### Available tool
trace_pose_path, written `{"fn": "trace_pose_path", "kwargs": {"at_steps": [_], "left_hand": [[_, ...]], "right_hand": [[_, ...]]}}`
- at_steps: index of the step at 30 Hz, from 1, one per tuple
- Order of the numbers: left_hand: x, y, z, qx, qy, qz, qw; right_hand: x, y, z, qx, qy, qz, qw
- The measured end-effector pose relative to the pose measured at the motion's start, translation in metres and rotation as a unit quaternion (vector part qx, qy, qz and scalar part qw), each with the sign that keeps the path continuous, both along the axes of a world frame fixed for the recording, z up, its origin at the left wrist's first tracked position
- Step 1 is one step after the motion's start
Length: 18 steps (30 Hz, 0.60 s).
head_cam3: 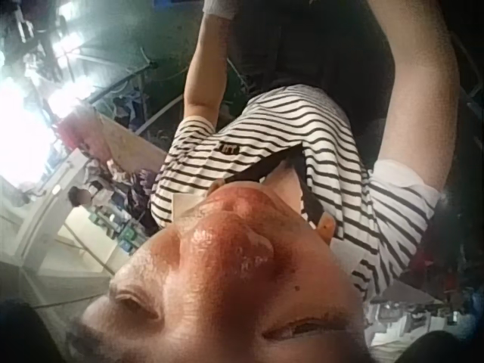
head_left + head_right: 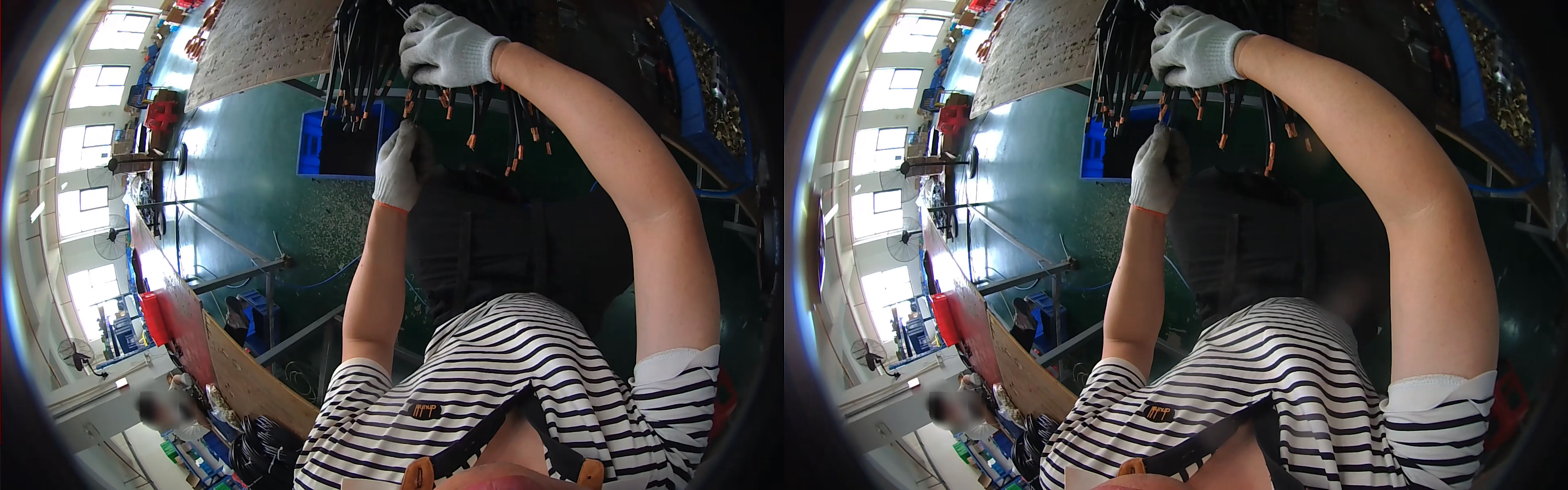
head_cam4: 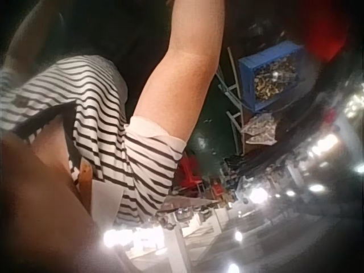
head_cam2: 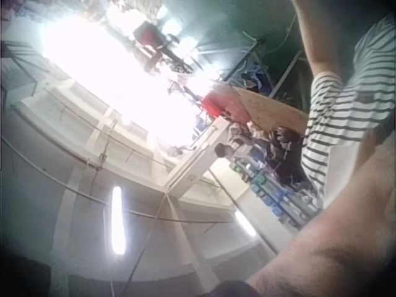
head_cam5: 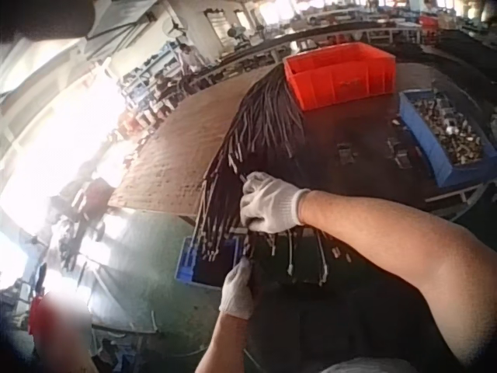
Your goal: Assembling metal connectors onto the ends of thick black cables using an electric screwdriver.
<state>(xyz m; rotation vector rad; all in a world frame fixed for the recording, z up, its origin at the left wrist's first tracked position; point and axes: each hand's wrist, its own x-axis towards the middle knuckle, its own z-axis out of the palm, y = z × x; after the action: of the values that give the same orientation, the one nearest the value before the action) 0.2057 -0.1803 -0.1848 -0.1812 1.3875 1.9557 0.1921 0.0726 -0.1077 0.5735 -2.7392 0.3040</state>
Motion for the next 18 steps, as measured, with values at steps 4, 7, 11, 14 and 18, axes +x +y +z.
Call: {"fn": "trace_pose_path", "kwargs": {"at_steps": [4, 7, 11, 14, 18], "left_hand": [[0.002, -0.023, -0.018, -0.011, 0.109, -0.081, 0.991], [0.000, -0.045, -0.033, -0.008, 0.050, -0.009, 0.999], [-0.021, -0.026, -0.018, 0.001, 0.033, 0.031, 0.999], [-0.041, -0.007, -0.012, 0.047, 0.069, 0.021, 0.996], [-0.040, 0.028, -0.001, 0.099, 0.048, 0.122, 0.986]], "right_hand": [[-0.006, 0.010, -0.002, -0.018, 0.086, 0.089, 0.992], [-0.008, 0.003, -0.003, -0.017, 0.093, 0.089, 0.992], [-0.016, 0.006, 0.002, -0.056, 0.024, 0.031, 0.998], [-0.017, -0.015, 0.012, 0.010, -0.017, -0.037, 0.999], [-0.017, -0.025, 0.008, 0.053, -0.048, -0.100, 0.992]]}}
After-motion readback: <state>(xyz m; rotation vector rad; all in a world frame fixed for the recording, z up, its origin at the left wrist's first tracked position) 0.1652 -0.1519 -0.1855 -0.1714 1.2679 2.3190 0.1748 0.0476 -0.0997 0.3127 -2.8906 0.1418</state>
